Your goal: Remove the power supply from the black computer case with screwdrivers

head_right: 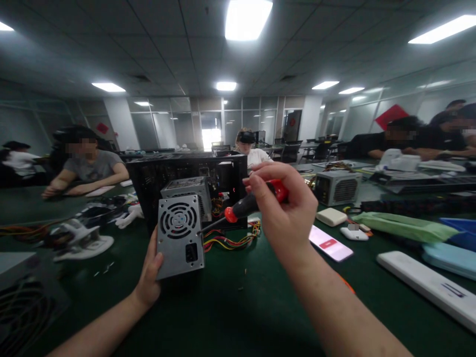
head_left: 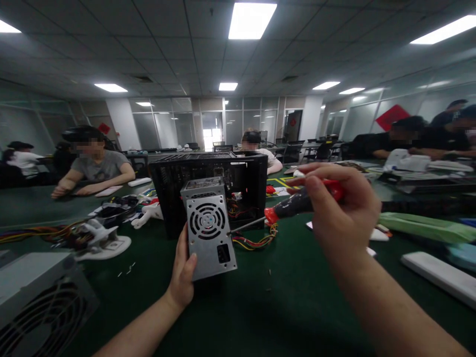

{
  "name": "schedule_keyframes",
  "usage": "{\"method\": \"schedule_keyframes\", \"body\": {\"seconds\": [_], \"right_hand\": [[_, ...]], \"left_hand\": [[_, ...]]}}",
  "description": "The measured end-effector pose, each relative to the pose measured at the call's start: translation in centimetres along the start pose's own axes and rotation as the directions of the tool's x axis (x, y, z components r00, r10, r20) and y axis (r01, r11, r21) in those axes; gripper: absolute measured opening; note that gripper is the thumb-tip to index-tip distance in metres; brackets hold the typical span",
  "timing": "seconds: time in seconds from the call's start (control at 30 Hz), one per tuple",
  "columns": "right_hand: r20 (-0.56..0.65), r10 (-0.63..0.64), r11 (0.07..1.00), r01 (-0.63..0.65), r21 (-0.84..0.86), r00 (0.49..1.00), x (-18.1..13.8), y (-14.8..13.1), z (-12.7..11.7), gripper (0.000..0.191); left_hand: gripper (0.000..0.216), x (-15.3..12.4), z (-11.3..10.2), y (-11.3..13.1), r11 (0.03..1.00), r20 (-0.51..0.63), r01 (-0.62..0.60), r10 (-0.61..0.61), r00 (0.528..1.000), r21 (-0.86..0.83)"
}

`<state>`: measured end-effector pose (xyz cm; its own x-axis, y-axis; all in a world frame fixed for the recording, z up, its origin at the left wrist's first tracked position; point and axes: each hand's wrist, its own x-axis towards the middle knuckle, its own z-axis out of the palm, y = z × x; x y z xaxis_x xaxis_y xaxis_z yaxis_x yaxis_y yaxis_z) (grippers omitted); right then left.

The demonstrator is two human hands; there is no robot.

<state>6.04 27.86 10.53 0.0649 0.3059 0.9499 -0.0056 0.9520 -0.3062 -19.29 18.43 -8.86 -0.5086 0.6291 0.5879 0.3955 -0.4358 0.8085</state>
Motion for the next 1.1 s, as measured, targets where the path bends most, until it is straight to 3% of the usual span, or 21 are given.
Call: {"method": "schedule_keyframes", "body": {"seconds": [0.07, 0.17, 0.2, 0.3, 0.43, 0.5, 0.6, 0.77, 0.9, 1.0, 1.1], "right_hand": [[0.047, -0.039, 0.996, 0.035, 0.085, 0.998, -0.1, -0.5, -0.1, 0.016], [0.276, -0.013, 0.998, -0.005, 0.064, 0.961, 0.6, -1.4, -2.0, 0.013], [0.353, 0.022, 0.997, -0.046, 0.058, 0.936, 1.0, -1.7, -2.8, 0.005], [0.56, 0.084, 0.989, -0.138, 0.055, 0.824, 2.1, -2.3, -5.0, 0.031], [0.727, 0.006, 0.997, -0.06, 0.049, 0.687, 3.1, -2.4, -6.3, 0.029], [0.716, 0.027, 0.999, -0.05, 0.011, 0.698, 3.5, -2.4, -6.1, 0.025], [0.6, 0.136, 0.991, -0.098, -0.096, 0.789, 3.7, -2.5, -5.2, 0.024], [0.209, 0.127, 0.967, -0.074, -0.244, 0.97, 2.1, -1.6, -2.4, 0.021], [-0.076, 0.033, 0.996, -0.039, -0.077, 0.997, -0.4, -0.4, 0.3, 0.013], [-0.021, 0.034, 0.994, -0.032, 0.107, 0.999, -0.8, 0.1, 0.6, 0.015], [0.207, 0.098, 0.984, -0.126, 0.129, 0.973, 0.4, 0.3, -1.1, 0.006]], "left_hand": [[0.075, 0.0, 0.0, 0.0, 1.0, -0.007, -0.007, 0.007, 1.0, -0.007], [0.077, 0.0, 0.1, 0.1, 1.0, 0.0, -0.026, 0.026, 1.0, -0.015], [0.077, 0.0, 0.1, 0.2, 0.999, 0.003, -0.031, 0.031, 1.0, -0.015], [0.076, 0.1, 0.2, 0.4, 0.999, 0.006, -0.037, 0.037, 0.999, -0.012], [0.076, 0.2, 0.2, 0.8, 0.999, 0.003, -0.046, 0.046, 0.999, 0.001], [0.075, 0.3, 0.2, 0.9, 0.999, 0.004, -0.051, 0.051, 0.999, -0.001], [0.075, 0.3, 0.2, 1.0, 0.999, 0.012, -0.041, 0.041, 0.999, -0.002], [0.077, 0.2, 0.1, 0.9, 1.0, 0.021, -0.027, 0.027, 0.999, 0.001], [0.078, 0.1, 0.0, 0.6, 1.0, 0.011, -0.015, 0.015, 1.0, -0.009], [0.079, 0.0, -0.1, 0.2, 1.0, -0.004, 0.014, -0.014, 1.0, -0.012], [0.081, -0.1, -0.2, -0.2, 0.998, -0.016, 0.055, -0.055, 0.998, -0.036]]}}
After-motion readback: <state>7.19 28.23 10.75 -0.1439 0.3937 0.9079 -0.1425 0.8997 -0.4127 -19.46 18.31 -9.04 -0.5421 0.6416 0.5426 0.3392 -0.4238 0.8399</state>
